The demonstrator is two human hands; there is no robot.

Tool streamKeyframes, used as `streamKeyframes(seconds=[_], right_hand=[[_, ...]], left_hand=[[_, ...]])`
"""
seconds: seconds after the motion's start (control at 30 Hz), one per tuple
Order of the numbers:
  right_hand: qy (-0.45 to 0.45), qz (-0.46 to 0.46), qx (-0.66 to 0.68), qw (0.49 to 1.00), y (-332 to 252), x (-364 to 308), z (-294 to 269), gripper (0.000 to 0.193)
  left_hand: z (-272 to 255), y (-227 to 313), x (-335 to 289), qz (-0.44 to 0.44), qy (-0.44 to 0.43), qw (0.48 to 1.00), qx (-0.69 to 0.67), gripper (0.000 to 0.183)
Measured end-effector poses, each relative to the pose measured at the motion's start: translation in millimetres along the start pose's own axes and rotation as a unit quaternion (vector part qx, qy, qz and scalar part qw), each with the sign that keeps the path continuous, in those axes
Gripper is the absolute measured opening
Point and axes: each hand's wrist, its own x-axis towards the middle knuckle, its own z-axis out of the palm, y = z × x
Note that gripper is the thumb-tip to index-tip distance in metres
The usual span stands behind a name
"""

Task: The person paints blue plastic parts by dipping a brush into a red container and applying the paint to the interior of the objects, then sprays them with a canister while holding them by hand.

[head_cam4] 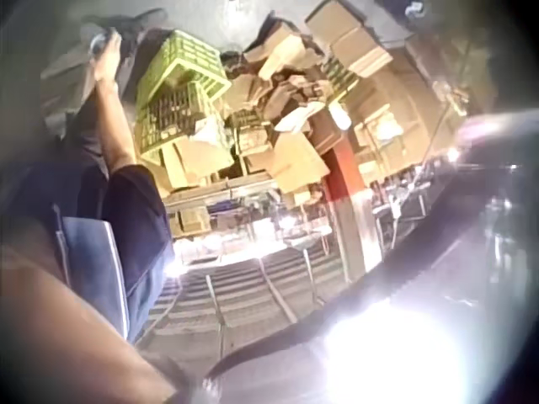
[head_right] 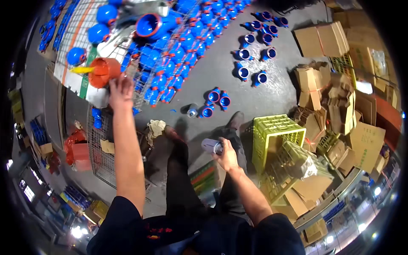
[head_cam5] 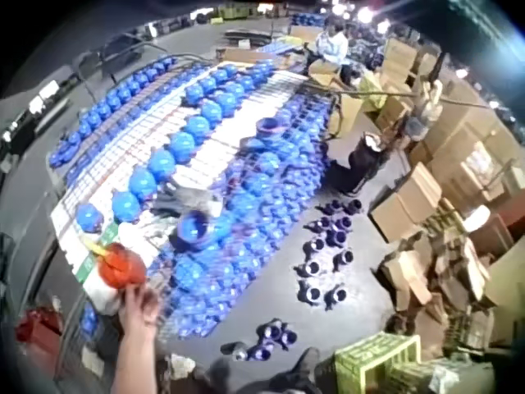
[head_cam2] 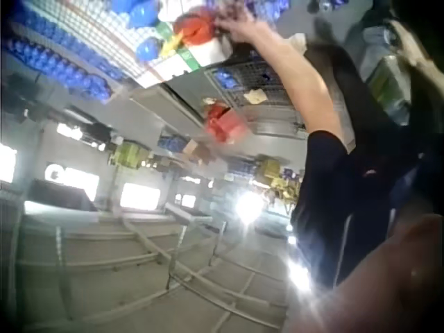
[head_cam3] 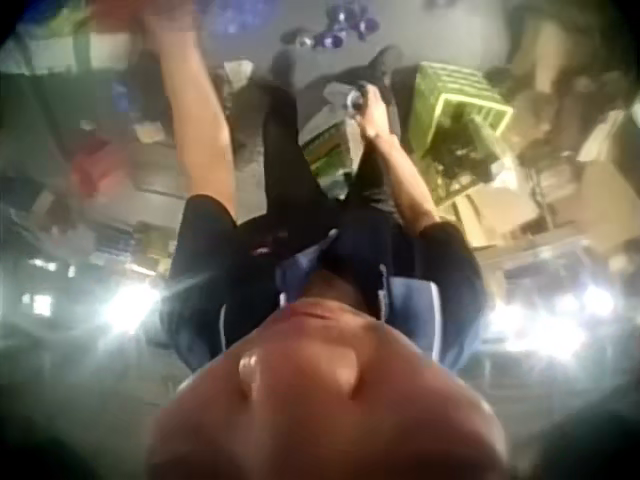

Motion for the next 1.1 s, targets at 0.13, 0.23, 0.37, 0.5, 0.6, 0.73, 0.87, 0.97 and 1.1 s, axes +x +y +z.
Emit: streamKeyframes(seconds=[0.13,0.23,0.37,0.5,0.6,0.73,0.87,0.97,1.1], right_hand=[[0.024,0.005,-0.04,0.999,43,0,-88,0.071],[0.077,-0.004,-0.066,0.995,88,14,-135,0.069],[0.106,0.028,-0.051,0.993,157,40,-178,0.073],[0.154,0.042,-0.064,0.985,207,70,-190,0.068],[0.173,0.083,-0.083,0.978,244,100,-180,0.067],[0.205,0.129,-0.087,0.966,303,145,-147,0.065],[0.221,0.17,-0.104,0.955,355,193,-119,0.065],[0.246,0.164,-0.101,0.95,384,225,-102,0.065],[0.297,0.121,-0.119,0.94,406,264,-91,0.065]], left_hand=[[-20,-10,-11,0.065,-0.014,0.998,0.003,0.036],[-17,-26,-71,0.086,-0.015,0.995,0.042,0.036],[0,-76,-166,0.092,-0.078,0.984,0.131,0.035],[15,-145,-214,-0.018,-0.162,0.97,0.179,0.038],[27,-210,-191,-0.093,-0.231,0.948,0.198,0.035],[30,-312,-94,-0.128,-0.308,0.904,0.267,0.03],[40,-385,-2,-0.133,-0.309,0.881,0.332,0.032],[37,-433,61,-0.139,-0.307,0.872,0.354,0.036],[37,-478,122,-0.134,-0.322,0.855,0.384,0.039]])
